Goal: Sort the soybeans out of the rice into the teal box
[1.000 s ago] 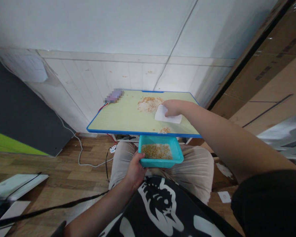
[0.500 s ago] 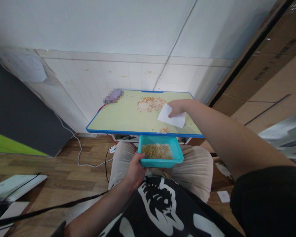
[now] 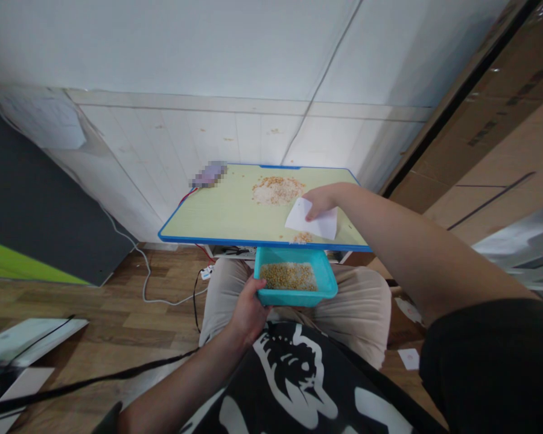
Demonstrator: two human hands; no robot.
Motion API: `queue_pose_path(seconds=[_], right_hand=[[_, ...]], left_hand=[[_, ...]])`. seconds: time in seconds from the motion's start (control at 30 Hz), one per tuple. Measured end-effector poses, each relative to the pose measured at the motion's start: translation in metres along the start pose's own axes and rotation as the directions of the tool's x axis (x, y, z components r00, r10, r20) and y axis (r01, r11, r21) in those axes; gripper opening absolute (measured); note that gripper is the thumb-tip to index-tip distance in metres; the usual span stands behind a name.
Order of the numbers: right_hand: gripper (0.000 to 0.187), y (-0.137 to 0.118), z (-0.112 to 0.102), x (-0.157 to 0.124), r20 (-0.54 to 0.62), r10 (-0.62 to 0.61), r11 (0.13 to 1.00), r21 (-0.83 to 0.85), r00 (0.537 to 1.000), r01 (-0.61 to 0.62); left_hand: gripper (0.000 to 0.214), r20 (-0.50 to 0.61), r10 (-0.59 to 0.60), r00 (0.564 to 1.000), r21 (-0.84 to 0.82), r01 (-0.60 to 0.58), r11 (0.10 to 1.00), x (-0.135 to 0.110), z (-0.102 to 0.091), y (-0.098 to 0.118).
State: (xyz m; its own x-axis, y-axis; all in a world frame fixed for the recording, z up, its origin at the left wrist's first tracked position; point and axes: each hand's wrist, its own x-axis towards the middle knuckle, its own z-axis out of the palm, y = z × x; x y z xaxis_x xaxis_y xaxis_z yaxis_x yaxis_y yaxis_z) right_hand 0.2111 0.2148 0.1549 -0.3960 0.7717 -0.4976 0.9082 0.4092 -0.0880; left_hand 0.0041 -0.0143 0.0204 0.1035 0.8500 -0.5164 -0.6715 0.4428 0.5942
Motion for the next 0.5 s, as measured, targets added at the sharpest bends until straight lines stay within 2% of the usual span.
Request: queue_pose_path(seconds=[0.17, 0.5], right_hand=[[0.056, -0.001, 0.0019, -0.0005, 0.028, -0.008, 0.996, 0.093, 1.0, 0.005], [0.051, -0.0073, 0.0018, -0.0019, -0.005, -0.027, 1.0, -0.01, 1.0, 0.027]], left_hand=[[0.046, -0.01, -0.002, 1.0, -0.004, 0.002, 1.0, 0.0008, 0.0001, -0.0005], [0.048, 0.011, 0.006, 1.0, 0.009, -0.007, 1.0, 0.0008, -0.0002, -0.0011]])
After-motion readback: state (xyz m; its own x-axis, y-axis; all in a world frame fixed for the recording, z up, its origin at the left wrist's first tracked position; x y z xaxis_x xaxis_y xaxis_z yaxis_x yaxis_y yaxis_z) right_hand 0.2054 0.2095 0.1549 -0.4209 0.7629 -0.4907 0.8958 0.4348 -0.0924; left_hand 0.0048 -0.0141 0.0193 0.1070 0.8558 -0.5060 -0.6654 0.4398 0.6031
